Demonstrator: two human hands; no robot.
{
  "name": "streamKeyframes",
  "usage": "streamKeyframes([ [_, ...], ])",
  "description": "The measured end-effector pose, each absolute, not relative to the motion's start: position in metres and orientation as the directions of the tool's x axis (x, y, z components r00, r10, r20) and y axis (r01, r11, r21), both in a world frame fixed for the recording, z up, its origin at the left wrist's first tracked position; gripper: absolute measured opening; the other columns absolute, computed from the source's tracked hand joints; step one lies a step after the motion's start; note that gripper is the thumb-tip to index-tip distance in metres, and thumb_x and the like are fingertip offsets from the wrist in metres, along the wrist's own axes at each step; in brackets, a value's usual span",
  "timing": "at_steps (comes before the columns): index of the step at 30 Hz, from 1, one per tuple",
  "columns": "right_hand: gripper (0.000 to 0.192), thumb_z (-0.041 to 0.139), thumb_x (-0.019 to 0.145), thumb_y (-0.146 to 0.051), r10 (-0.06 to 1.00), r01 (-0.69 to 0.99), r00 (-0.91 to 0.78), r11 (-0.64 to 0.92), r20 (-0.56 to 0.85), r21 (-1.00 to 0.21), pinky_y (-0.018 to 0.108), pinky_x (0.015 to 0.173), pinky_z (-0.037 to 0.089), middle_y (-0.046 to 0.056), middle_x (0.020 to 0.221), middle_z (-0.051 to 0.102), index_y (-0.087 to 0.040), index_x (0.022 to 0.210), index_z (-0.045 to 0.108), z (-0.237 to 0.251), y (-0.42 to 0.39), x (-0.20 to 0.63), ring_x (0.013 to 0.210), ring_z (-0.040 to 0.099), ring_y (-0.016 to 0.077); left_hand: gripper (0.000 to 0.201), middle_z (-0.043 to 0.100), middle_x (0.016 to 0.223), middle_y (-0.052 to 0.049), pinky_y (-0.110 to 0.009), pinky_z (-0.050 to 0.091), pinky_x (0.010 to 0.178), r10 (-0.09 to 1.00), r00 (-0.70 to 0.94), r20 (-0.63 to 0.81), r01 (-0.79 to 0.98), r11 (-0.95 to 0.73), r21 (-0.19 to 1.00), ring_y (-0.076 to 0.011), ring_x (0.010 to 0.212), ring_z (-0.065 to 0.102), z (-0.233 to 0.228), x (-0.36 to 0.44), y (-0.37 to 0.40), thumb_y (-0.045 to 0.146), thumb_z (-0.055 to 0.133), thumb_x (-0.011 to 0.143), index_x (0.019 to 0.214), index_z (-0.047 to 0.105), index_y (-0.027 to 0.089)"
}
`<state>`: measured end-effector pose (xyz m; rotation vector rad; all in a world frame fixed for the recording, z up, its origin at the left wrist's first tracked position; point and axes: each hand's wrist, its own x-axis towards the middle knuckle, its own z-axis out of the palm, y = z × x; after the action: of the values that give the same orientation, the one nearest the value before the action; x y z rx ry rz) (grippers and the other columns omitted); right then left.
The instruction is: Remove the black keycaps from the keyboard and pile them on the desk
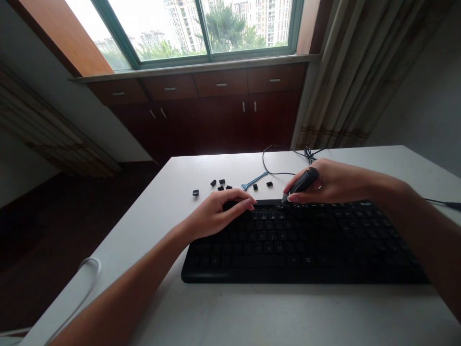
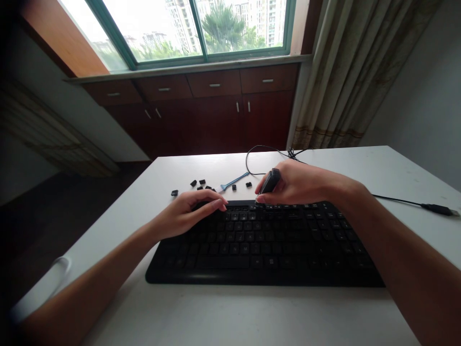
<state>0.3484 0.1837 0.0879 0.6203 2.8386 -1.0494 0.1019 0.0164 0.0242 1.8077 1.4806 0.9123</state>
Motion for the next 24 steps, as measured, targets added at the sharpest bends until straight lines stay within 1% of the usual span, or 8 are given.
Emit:
streamKeyframes([
  [4, 0.043, 0.068, 0.081, -0.053, 0.323, 0.385, -0.921, 0.678, -0.218, -0.626, 0.03, 0.063, 0.053, 0.002, 0.081, 0.077, -0.023, 0.11, 0.077, 0.0867, 0.1863, 0.3485, 0.072, 0.069, 0.0203, 0.024, 0.073, 0.103, -0.003, -0.025, 0.053, 0.085, 0.983, 0.129, 0.131, 0.555, -0.181, 0.812, -0.0144, 0.096, 0.067, 0.0247, 0.1022, 0.0164, 0.035, 0.054, 0.099, 0.108, 0.07, 0.02],
  [9, 0.048, 0.069, 0.079, -0.056, 0.324, 0.399, -0.916, 0.66, -0.239, -0.637, 0.028, 0.062, 0.052, 0.003, 0.083, 0.078, -0.023, 0.113, 0.077, 0.0847, 0.1848, 0.348, 0.074, 0.069, 0.0202, 0.023, 0.073, 0.102, -0.003, -0.023, 0.053, 0.085, 0.983, 0.132, 0.127, 0.551, -0.18, 0.815, -0.0138, 0.096, 0.067, 0.0258, 0.1031, 0.016, 0.034, 0.054, 0.099, 0.108, 0.07, 0.02],
  [14, 0.044, 0.07, 0.08, -0.054, 0.308, 0.365, -0.929, 0.678, -0.204, -0.638, 0.029, 0.07, 0.054, 0.003, 0.093, 0.079, -0.024, 0.111, 0.078, 0.0838, 0.1824, 0.3468, 0.082, 0.072, 0.0213, 0.022, 0.072, 0.102, -0.002, -0.022, 0.052, 0.084, 0.985, 0.13, 0.114, 0.548, -0.167, 0.819, -0.0126, 0.096, 0.067, 0.0263, 0.1036, 0.0167, 0.034, 0.055, 0.099, 0.108, 0.07, 0.021],
  [19, 0.042, 0.069, 0.081, -0.053, 0.328, 0.374, -0.924, 0.673, -0.195, -0.638, 0.028, 0.065, 0.053, 0.002, 0.088, 0.078, -0.025, 0.111, 0.076, 0.083, 0.1823, 0.3456, 0.077, 0.071, 0.0199, 0.023, 0.072, 0.102, -0.002, -0.023, 0.052, 0.085, 0.985, 0.127, 0.114, 0.55, -0.165, 0.819, -0.0128, 0.096, 0.067, 0.0265, 0.1035, 0.0168, 0.034, 0.054, 0.099, 0.108, 0.07, 0.02],
  [24, 0.038, 0.07, 0.081, -0.051, 0.322, 0.349, -0.932, 0.668, -0.168, -0.657, 0.027, 0.069, 0.053, 0.0, 0.091, 0.078, -0.026, 0.108, 0.077, 0.0813, 0.1833, 0.3447, 0.082, 0.071, 0.0198, 0.022, 0.072, 0.102, -0.002, -0.024, 0.052, 0.085, 0.985, 0.129, 0.112, 0.551, -0.165, 0.818, -0.0128, 0.096, 0.067, 0.0263, 0.1031, 0.0163, 0.034, 0.054, 0.099, 0.107, 0.07, 0.02],
])
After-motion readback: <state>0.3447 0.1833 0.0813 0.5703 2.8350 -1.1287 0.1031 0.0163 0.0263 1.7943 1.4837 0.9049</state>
